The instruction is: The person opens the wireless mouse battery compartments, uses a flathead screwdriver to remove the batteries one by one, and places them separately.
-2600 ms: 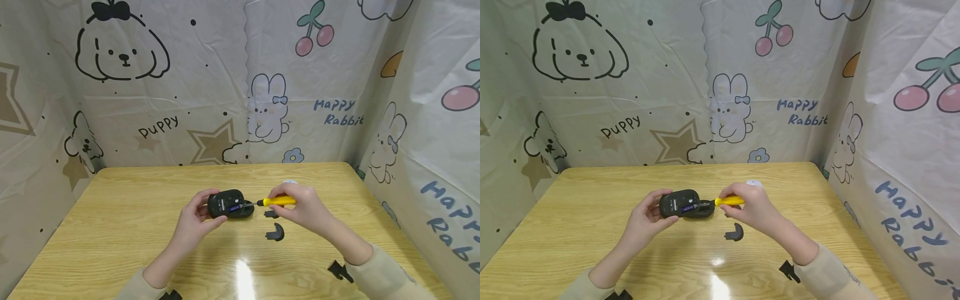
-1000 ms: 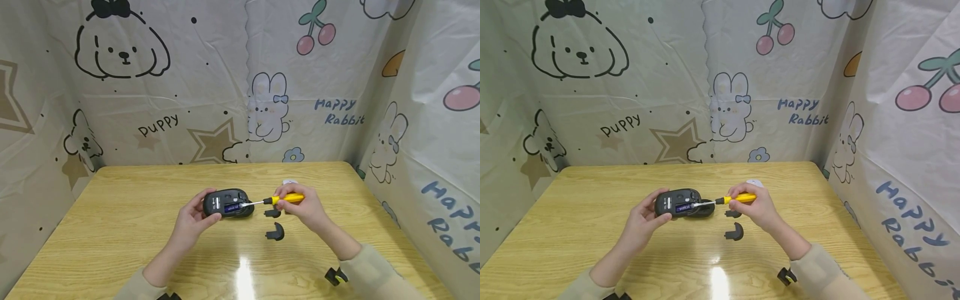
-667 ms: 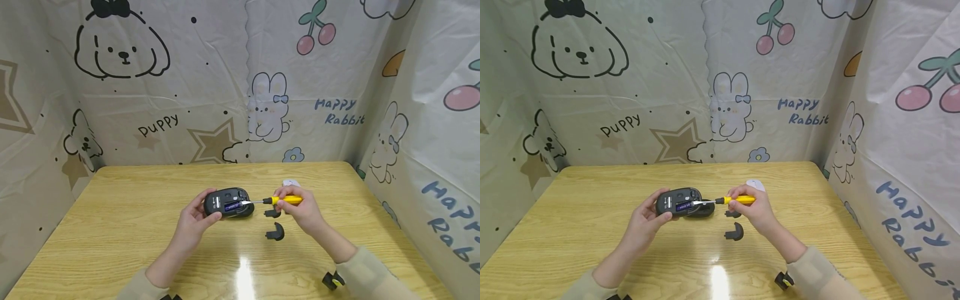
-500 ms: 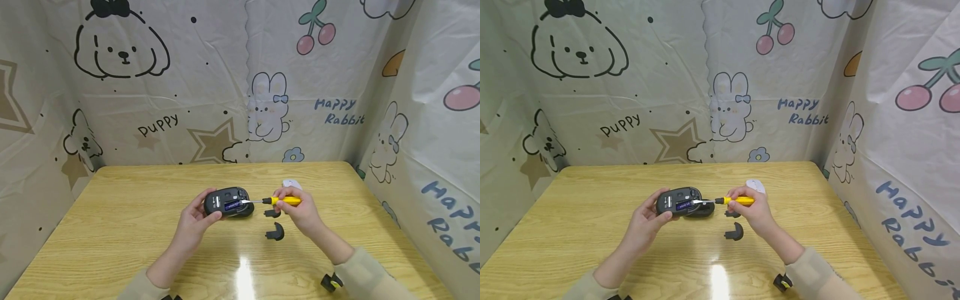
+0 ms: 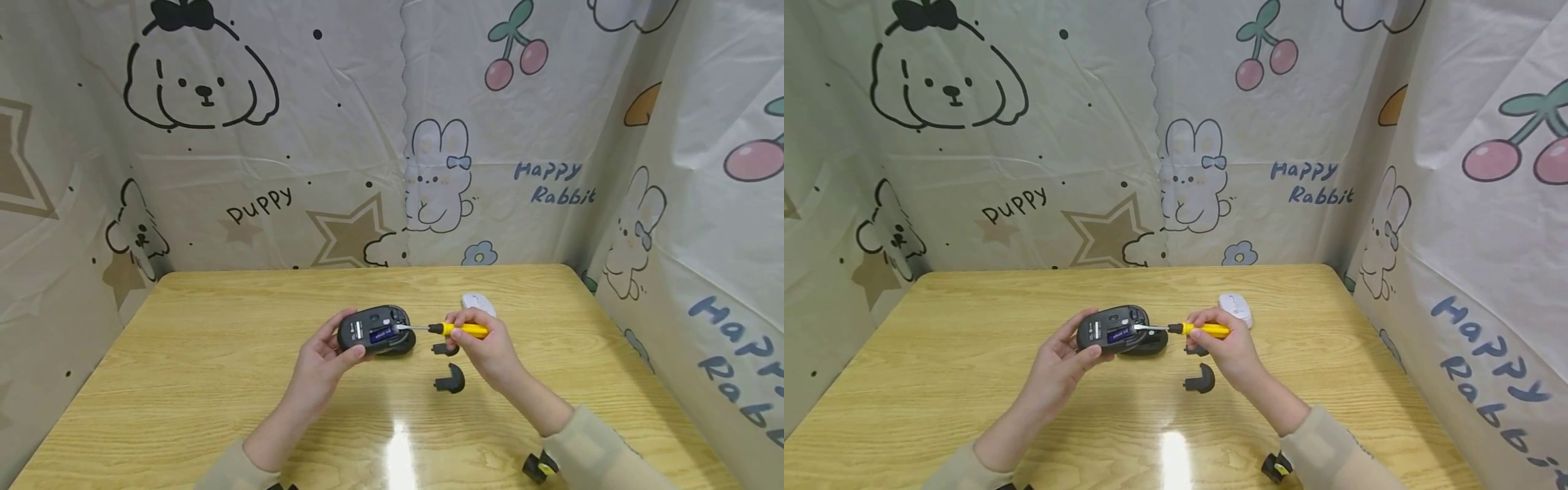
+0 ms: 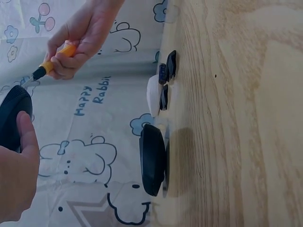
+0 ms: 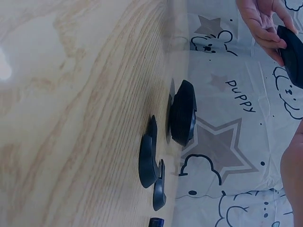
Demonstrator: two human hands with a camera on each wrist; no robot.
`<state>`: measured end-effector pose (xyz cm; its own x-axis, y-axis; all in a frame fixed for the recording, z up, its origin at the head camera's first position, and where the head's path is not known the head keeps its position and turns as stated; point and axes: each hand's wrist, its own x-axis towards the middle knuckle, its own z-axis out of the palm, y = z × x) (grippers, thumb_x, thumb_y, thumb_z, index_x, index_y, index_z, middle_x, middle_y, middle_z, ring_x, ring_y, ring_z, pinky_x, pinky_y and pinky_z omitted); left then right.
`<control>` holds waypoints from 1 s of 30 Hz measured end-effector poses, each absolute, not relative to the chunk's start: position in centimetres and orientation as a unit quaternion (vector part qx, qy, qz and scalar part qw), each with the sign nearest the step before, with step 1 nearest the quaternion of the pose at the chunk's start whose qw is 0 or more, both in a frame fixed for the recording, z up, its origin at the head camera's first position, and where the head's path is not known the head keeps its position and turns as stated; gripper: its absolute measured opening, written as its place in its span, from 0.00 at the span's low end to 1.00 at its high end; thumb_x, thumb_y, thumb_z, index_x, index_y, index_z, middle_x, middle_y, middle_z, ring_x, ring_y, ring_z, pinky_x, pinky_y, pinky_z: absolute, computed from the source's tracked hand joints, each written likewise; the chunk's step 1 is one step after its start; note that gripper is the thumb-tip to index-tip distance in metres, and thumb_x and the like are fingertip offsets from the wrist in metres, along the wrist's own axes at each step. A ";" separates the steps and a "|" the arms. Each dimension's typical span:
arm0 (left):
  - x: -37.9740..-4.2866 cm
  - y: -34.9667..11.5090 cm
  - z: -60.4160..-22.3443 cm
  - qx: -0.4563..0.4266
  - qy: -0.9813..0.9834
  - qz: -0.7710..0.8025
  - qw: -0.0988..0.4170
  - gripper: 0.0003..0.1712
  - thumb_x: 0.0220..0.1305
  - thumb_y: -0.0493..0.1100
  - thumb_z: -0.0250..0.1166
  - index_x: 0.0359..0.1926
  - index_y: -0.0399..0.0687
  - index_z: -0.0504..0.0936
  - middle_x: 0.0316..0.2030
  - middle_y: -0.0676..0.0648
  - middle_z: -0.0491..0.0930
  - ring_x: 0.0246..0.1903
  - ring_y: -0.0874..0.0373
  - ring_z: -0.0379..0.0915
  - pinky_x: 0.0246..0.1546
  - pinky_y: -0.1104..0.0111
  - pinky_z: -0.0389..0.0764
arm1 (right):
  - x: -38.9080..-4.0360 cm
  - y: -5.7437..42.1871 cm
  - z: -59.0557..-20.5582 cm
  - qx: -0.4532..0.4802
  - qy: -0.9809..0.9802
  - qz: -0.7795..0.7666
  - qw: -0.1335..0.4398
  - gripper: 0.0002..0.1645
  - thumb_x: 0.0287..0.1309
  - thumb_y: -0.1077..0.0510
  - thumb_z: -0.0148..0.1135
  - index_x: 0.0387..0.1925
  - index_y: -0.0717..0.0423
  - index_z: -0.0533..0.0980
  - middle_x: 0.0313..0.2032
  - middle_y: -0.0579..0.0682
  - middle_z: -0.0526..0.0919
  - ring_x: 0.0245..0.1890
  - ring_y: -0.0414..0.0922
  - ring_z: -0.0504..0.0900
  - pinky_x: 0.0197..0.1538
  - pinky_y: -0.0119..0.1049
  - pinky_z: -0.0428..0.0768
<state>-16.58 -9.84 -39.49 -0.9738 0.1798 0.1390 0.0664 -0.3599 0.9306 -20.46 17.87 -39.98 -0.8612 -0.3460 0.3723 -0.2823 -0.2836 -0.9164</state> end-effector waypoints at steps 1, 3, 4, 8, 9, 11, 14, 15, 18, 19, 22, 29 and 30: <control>-16.6 -9.8 -39.5 0.109 0.564 0.818 0.036 0.36 0.56 0.27 0.62 0.66 0.40 0.62 0.62 0.33 0.65 0.51 0.52 0.75 0.48 0.62 0.80 | -20.5 17.9 -40.0 -0.266 0.593 -0.760 0.024 0.10 0.62 0.72 0.53 0.34 0.55 0.75 0.39 0.51 0.75 0.31 0.39 0.78 0.39 0.28 0.82; -16.7 -9.8 -39.5 0.107 0.563 0.819 0.037 0.37 0.56 0.27 0.62 0.67 0.40 0.62 0.62 0.33 0.65 0.52 0.52 0.74 0.49 0.62 0.80 | -20.5 17.9 -40.0 -0.266 0.587 -0.764 0.029 0.11 0.62 0.72 0.52 0.35 0.54 0.75 0.39 0.51 0.75 0.31 0.39 0.78 0.39 0.29 0.82; -16.7 -9.8 -39.5 0.106 0.563 0.819 0.036 0.37 0.56 0.27 0.62 0.67 0.40 0.61 0.62 0.33 0.66 0.52 0.52 0.74 0.49 0.63 0.80 | -20.5 17.9 -40.0 -0.266 0.589 -0.762 0.028 0.11 0.62 0.72 0.52 0.35 0.54 0.75 0.40 0.52 0.74 0.31 0.40 0.78 0.39 0.29 0.82; -16.7 -9.9 -39.6 0.101 0.564 0.819 0.034 0.37 0.56 0.27 0.62 0.67 0.40 0.62 0.62 0.34 0.66 0.51 0.51 0.75 0.49 0.62 0.80 | -20.6 17.9 -39.8 -0.247 0.623 -0.742 0.017 0.10 0.61 0.71 0.55 0.34 0.53 0.75 0.40 0.52 0.75 0.30 0.40 0.79 0.39 0.31 0.83; -16.7 -9.9 -39.6 0.100 0.565 0.818 0.032 0.37 0.56 0.27 0.62 0.66 0.41 0.62 0.62 0.33 0.66 0.51 0.51 0.75 0.48 0.62 0.80 | -20.6 18.0 -39.7 -0.242 0.634 -0.734 0.013 0.09 0.61 0.70 0.55 0.33 0.53 0.75 0.40 0.52 0.75 0.30 0.40 0.79 0.39 0.31 0.83; -16.7 -10.0 -39.7 0.097 0.567 0.817 0.032 0.36 0.56 0.26 0.62 0.66 0.42 0.63 0.61 0.33 0.66 0.50 0.51 0.75 0.48 0.62 0.80 | -20.6 18.1 -39.5 -0.237 0.654 -0.719 0.009 0.07 0.60 0.69 0.57 0.34 0.55 0.74 0.40 0.52 0.76 0.31 0.41 0.79 0.40 0.32 0.83; -16.7 -10.0 -39.7 0.094 0.570 0.815 0.032 0.36 0.56 0.27 0.63 0.65 0.44 0.64 0.61 0.34 0.67 0.50 0.51 0.75 0.48 0.62 0.80 | -20.5 18.4 -39.2 -0.232 0.687 -0.689 0.003 0.05 0.60 0.66 0.59 0.38 0.58 0.74 0.39 0.52 0.77 0.31 0.42 0.80 0.39 0.32 0.83; -16.7 -10.1 -39.8 0.093 0.571 0.815 0.032 0.36 0.56 0.27 0.63 0.65 0.44 0.64 0.61 0.34 0.67 0.50 0.51 0.75 0.48 0.62 0.80 | -20.5 18.5 -39.1 -0.229 0.701 -0.676 -0.002 0.06 0.60 0.65 0.60 0.39 0.59 0.74 0.38 0.51 0.78 0.31 0.43 0.81 0.38 0.32 0.83; -16.7 -10.1 -39.8 0.093 0.571 0.815 0.033 0.36 0.56 0.27 0.63 0.65 0.44 0.64 0.61 0.34 0.66 0.51 0.51 0.75 0.49 0.62 0.80 | -20.4 18.8 -38.8 -0.222 0.743 -0.631 -0.018 0.10 0.58 0.63 0.63 0.42 0.60 0.75 0.36 0.50 0.79 0.30 0.44 0.80 0.35 0.31 0.82; -16.7 -10.1 -39.7 0.094 0.571 0.815 0.033 0.36 0.56 0.27 0.63 0.65 0.44 0.64 0.61 0.34 0.66 0.51 0.51 0.75 0.48 0.62 0.80 | -20.4 18.9 -38.7 -0.222 0.755 -0.617 -0.024 0.11 0.57 0.62 0.64 0.42 0.60 0.75 0.35 0.50 0.79 0.29 0.44 0.80 0.35 0.31 0.82; -16.7 -10.2 -39.7 0.093 0.569 0.816 0.034 0.35 0.56 0.27 0.63 0.65 0.44 0.65 0.61 0.34 0.66 0.51 0.50 0.74 0.48 0.62 0.80 | -20.2 19.3 -38.6 -0.228 0.775 -0.588 -0.038 0.11 0.55 0.63 0.66 0.41 0.60 0.77 0.36 0.49 0.79 0.29 0.44 0.80 0.35 0.32 0.83; -16.7 -10.3 -39.6 0.093 0.575 0.812 0.039 0.36 0.55 0.27 0.64 0.65 0.43 0.64 0.61 0.33 0.66 0.51 0.50 0.74 0.48 0.62 0.80 | -20.2 20.3 -38.5 -0.221 0.788 -0.573 -0.049 0.12 0.54 0.64 0.66 0.41 0.62 0.77 0.36 0.49 0.79 0.29 0.43 0.81 0.35 0.33 0.84; -16.6 -10.3 -39.6 0.094 0.577 0.810 0.039 0.36 0.55 0.27 0.64 0.65 0.43 0.64 0.61 0.33 0.66 0.51 0.50 0.74 0.48 0.62 0.80 | -20.2 20.5 -38.5 -0.216 0.789 -0.573 -0.049 0.13 0.54 0.64 0.66 0.42 0.63 0.77 0.36 0.49 0.78 0.29 0.43 0.81 0.35 0.35 0.85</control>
